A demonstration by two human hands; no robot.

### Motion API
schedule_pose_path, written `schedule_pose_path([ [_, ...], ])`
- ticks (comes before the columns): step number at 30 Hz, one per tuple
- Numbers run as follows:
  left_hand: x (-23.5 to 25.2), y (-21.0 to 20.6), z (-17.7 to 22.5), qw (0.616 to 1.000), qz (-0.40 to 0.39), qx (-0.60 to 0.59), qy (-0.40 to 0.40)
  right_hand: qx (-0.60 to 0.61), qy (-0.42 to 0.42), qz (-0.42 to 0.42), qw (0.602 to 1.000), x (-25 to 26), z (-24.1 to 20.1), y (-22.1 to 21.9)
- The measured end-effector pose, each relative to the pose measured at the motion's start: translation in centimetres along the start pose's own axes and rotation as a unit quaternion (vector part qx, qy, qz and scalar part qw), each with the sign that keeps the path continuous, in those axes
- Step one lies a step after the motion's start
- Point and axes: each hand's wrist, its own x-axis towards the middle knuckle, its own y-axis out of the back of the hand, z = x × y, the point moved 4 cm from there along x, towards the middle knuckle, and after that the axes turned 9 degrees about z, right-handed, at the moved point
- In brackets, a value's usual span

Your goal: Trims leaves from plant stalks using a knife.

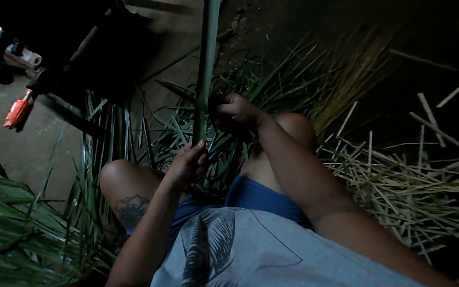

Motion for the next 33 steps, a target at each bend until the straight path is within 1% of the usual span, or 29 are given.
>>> schedule_pose_path([
  [2, -0.1, -0.2, 1.4, 0.994, 0.061, 0.088, -0.034, -0.003, -0.005, 0.011, 1.000, 0.0, 0.0, 0.0],
  [5, 0.1, -0.3, 3.4, 0.965, 0.134, 0.210, -0.088, -0.024, -0.009, 0.022, 0.999, -0.3, -0.3, -0.4],
  [7, 0.1, -0.4, 4.3, 0.944, 0.170, 0.258, -0.116, -0.032, -0.001, 0.028, 0.999, -0.3, -0.4, -0.6],
  [9, 0.1, -0.5, 4.6, 0.929, 0.184, 0.292, -0.131, -0.043, 0.015, 0.024, 0.999, -0.3, -0.5, -0.7],
  [10, 0.1, -0.5, 4.6, 0.925, 0.183, 0.303, -0.138, -0.047, 0.022, 0.022, 0.998, -0.3, -0.5, -0.7],
  [13, -0.1, -0.5, 4.5, 0.925, 0.181, 0.304, -0.140, -0.028, 0.007, 0.011, 1.000, -0.4, -0.2, -0.9],
  [17, -1.0, -1.1, 4.9, 0.922, 0.202, 0.300, -0.140, -0.013, -0.017, -0.007, 1.000, -0.7, -0.3, -1.4],
  [22, -1.6, -1.4, 5.6, 0.920, 0.198, 0.301, -0.156, -0.040, -0.053, -0.041, 0.997, -1.4, -0.6, -2.2],
  [24, -1.7, -1.5, 5.6, 0.918, 0.192, 0.303, -0.169, -0.035, -0.043, -0.065, 0.996, -1.3, -0.4, -2.3],
  [27, -1.9, -1.8, 5.6, 0.905, 0.201, 0.325, -0.190, -0.019, -0.026, -0.084, 0.996, -1.4, -0.4, -2.3],
  [30, -2.1, -2.1, 5.5, 0.881, 0.218, 0.363, -0.209, -0.014, 0.005, -0.081, 0.997, -1.3, -0.6, -2.4],
  [33, -2.1, -2.1, 5.4, 0.874, 0.224, 0.370, -0.220, -0.004, 0.009, -0.049, 0.999, -1.3, -0.5, -2.2],
])
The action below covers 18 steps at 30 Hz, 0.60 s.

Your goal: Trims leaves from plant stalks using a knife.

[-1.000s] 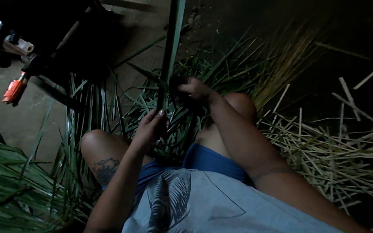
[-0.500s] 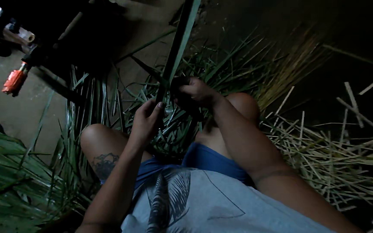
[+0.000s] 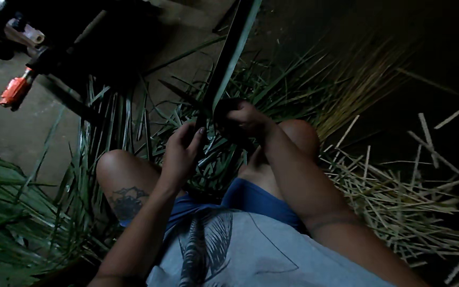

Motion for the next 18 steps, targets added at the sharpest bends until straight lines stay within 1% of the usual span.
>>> schedule_pose_path([
  [3, -0.1, 0.1, -0.1, 1.000, -0.007, -0.007, 0.002, 0.009, 0.015, 0.056, 0.998, 0.2, 0.0, 0.6],
  [6, -0.6, 0.0, -0.2, 1.000, -0.019, -0.009, 0.022, 0.019, 0.026, 0.087, 0.996, 0.3, -0.3, 1.1],
  [9, -1.2, 0.0, -0.6, 0.999, -0.028, -0.014, 0.031, 0.052, 0.021, 0.107, 0.993, 0.5, 0.0, 1.6],
  [13, -1.8, 0.3, -1.3, 0.999, -0.039, -0.005, 0.031, 0.060, 0.004, 0.138, 0.989, 0.5, 0.0, 2.1],
  [18, -2.6, 1.0, -2.1, 0.997, -0.055, 0.001, 0.054, 0.052, 0.004, 0.139, 0.989, 0.6, 0.0, 2.0],
])
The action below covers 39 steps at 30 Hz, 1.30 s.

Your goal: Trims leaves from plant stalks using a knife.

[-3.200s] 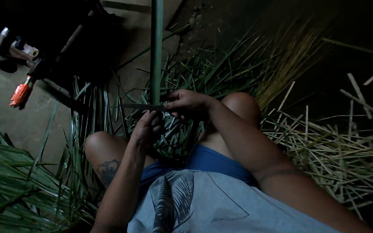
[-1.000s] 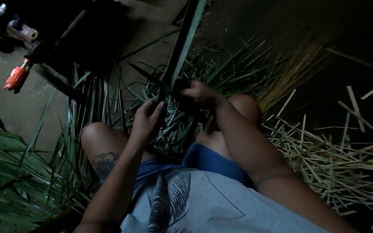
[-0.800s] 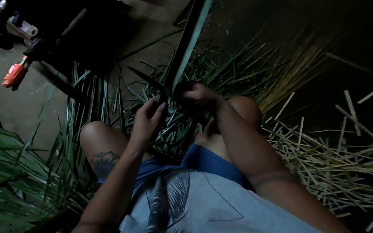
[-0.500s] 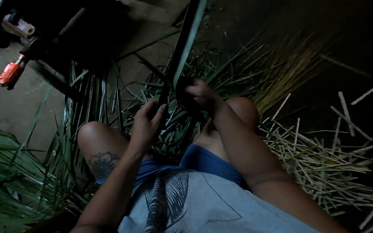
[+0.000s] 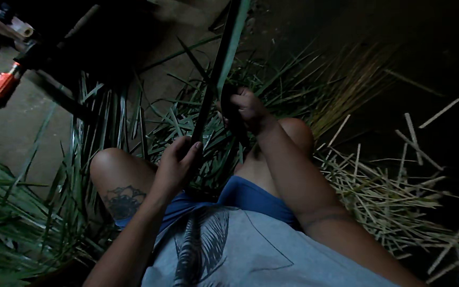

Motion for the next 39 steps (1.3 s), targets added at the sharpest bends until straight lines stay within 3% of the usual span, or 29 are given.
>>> schedule_pose_path([
  [12, -2.4, 2.3, -4.2, 0.998, -0.057, 0.021, 0.025, 0.024, -0.022, 0.073, 0.997, 0.4, 0.2, 0.6],
  [19, -4.2, 4.6, -5.9, 0.995, -0.080, 0.042, 0.045, 0.022, -0.008, 0.058, 0.998, 0.7, 0.7, 0.3],
  [24, -5.6, 6.6, -6.5, 0.993, -0.098, 0.050, 0.045, 0.029, -0.020, 0.093, 0.995, 1.0, 0.9, 0.8],
  [39, -7.8, 14.4, -8.7, 0.977, -0.064, 0.178, 0.098, 0.035, 0.008, 0.167, 0.985, 2.6, -0.5, 2.8],
])
